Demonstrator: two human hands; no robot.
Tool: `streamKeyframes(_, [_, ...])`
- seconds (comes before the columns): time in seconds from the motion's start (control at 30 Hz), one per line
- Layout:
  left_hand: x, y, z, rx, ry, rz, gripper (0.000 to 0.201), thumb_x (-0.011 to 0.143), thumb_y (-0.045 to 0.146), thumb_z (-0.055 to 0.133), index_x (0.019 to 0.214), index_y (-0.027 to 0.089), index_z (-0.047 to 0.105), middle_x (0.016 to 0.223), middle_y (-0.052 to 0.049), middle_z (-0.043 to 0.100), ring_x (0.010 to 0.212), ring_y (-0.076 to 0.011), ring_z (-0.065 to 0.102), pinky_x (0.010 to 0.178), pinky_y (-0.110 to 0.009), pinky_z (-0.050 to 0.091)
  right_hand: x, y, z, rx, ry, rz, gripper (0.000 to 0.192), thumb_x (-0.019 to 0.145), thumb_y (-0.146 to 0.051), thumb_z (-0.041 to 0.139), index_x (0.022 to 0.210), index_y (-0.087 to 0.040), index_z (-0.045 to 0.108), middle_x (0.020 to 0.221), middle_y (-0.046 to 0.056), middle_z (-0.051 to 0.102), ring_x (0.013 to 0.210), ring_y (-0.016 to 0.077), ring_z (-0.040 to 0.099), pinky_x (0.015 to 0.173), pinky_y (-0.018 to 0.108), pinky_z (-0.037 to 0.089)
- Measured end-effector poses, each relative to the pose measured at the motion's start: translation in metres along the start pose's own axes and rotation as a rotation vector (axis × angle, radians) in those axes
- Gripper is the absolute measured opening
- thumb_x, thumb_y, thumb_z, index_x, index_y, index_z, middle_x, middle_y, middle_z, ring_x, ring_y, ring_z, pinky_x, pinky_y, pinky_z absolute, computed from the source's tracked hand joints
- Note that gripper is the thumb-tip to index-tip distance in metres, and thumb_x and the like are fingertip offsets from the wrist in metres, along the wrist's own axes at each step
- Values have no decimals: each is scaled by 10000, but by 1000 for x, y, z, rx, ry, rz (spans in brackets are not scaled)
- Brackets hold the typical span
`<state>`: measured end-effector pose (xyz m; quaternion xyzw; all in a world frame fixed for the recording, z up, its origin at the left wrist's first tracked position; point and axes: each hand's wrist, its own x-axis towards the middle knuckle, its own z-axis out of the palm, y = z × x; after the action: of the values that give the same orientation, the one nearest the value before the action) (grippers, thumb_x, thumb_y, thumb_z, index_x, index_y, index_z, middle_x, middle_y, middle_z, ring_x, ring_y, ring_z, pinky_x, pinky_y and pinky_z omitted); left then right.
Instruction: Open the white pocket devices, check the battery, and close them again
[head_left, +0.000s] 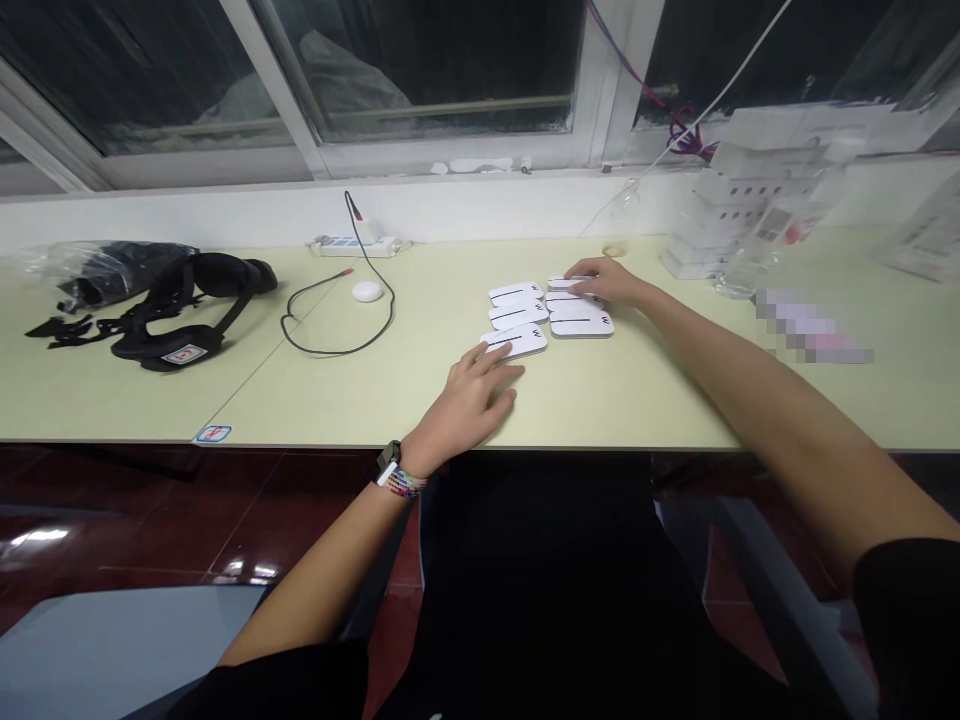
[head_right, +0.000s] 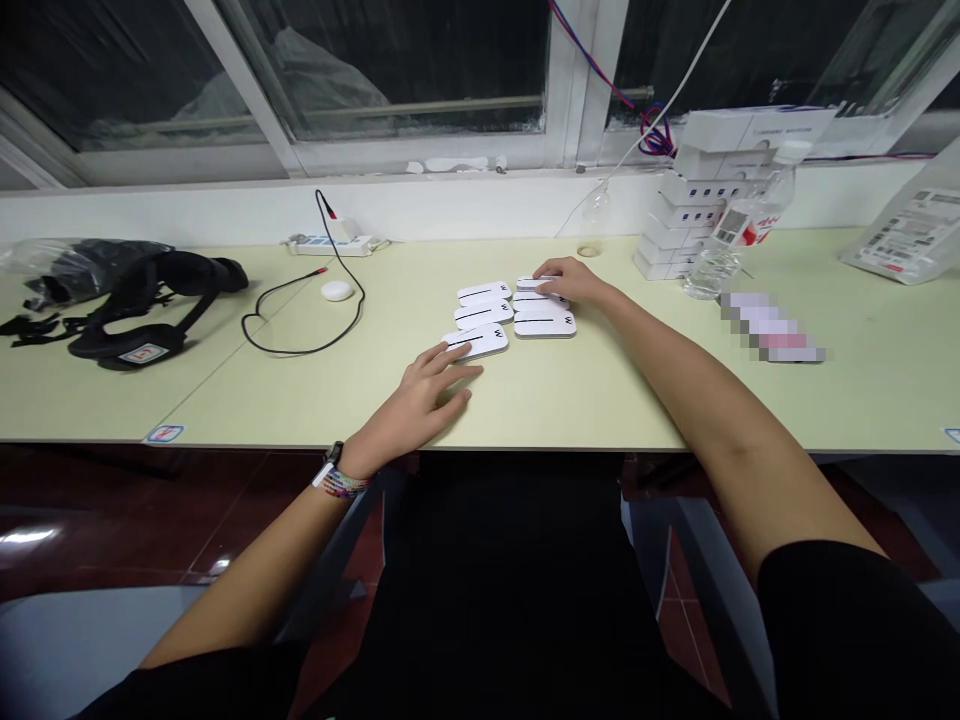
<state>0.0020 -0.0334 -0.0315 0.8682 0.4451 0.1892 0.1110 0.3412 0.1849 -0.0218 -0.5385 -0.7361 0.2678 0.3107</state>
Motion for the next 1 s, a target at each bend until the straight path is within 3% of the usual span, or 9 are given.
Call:
streamKeyframes(0.2, [1, 4, -2, -3, -34, -27, 446, 1099, 325, 493, 1509, 260, 655, 1810, -49, 417, 1728, -397, 235, 1354, -661, 324, 8, 2, 7, 7, 11, 18, 363, 785, -226, 746, 1126, -230, 871, 1392, 118, 776, 1316, 362, 689, 1219, 558, 514])
streamKeyframes(0.33, [12, 5, -8, -27, -66, -36, 440, 1065, 324, 522, 1478, 311, 673, 1800, -6, 440, 1722, -373, 264, 1349, -665, 295, -7, 1, 9, -35, 115, -11, 478, 867, -255, 676, 1325, -224, 810, 1589, 133, 646, 1505, 377, 550, 1319, 574, 397])
streamKeyframes(0.4, [30, 5, -13, -6, -39, -25, 463, 1045, 320, 527, 1489, 314, 662, 1787, -5, 463, 1708, -360, 303, 1353, -643, 285, -17, -3, 12, -122, 155, -80, 514, 949, -315, 613, 1436, -214, 741, 1631, 144, 599, 1560, 375, 481, 1347, 589, 339])
streamKeyframes(0.47, [58, 2, -16, 43, -2, -27, 508, 1069, 371, 486, 1556, 297, 612, 1789, -31, 460, 1690, -371, 333, 1348, -635, 283, -25, -8, 19, -238, 117, -141, 538, 1012, -376, 545, 1502, -201, 681, 1639, 158, 589, 1570, 385, 457, 1344, 608, 324])
streamKeyframes(0.6, [126, -14, -8, 87, -90, -162, 717, 1082, 566, 445, 1745, 301, 379, 1872, -59, 275, 1723, -512, 146, 1317, -777, 194, -35, -16, 34, -341, 12, -120, 580, 1042, -461, 493, 1532, -184, 636, 1631, 197, 579, 1567, 433, 440, 1311, 649, 347])
streamKeyframes(0.67, [151, -25, 2, 61, -113, -182, 733, 1064, 576, 473, 1737, 295, 397, 1852, -96, 325, 1708, -561, 131, 1279, -848, 172, -38, -18, 40, -354, 3, -93, 591, 1043, -489, 481, 1521, -178, 638, 1628, 221, 558, 1557, 458, 434, 1291, 675, 360])
streamKeyframes(0.73, [163, -34, 11, 53, -103, -154, 676, 1060, 563, 477, 1689, 315, 468, 1811, -109, 404, 1687, -550, 206, 1260, -846, 230, -41, -18, 43, -365, -4, -80, 598, 1047, -506, 468, 1523, -179, 626, 1642, 230, 525, 1553, 467, 422, 1286, 689, 357])
streamKeyframes(0.9, [161, -42, 19, 44, -25, -75, 489, 1071, 471, 444, 1492, 301, 625, 1621, -125, 579, 1538, -434, 443, 1255, -704, 360, -51, -23, 44, -379, -17, -77, 571, 1049, -520, 450, 1515, -228, 605, 1623, 198, 521, 1536, 459, 421, 1291, 697, 346])
streamKeyframes(1.0, [157, -41, 18, 39, 7, -60, 435, 1061, 431, 463, 1421, 279, 653, 1508, -141, 624, 1441, -428, 506, 1223, -682, 393, -61, -29, 46, -386, -13, -66, 563, 1051, -517, 430, 1501, -226, 601, 1605, 208, 515, 1525, 472, 421, 1286, 703, 348])
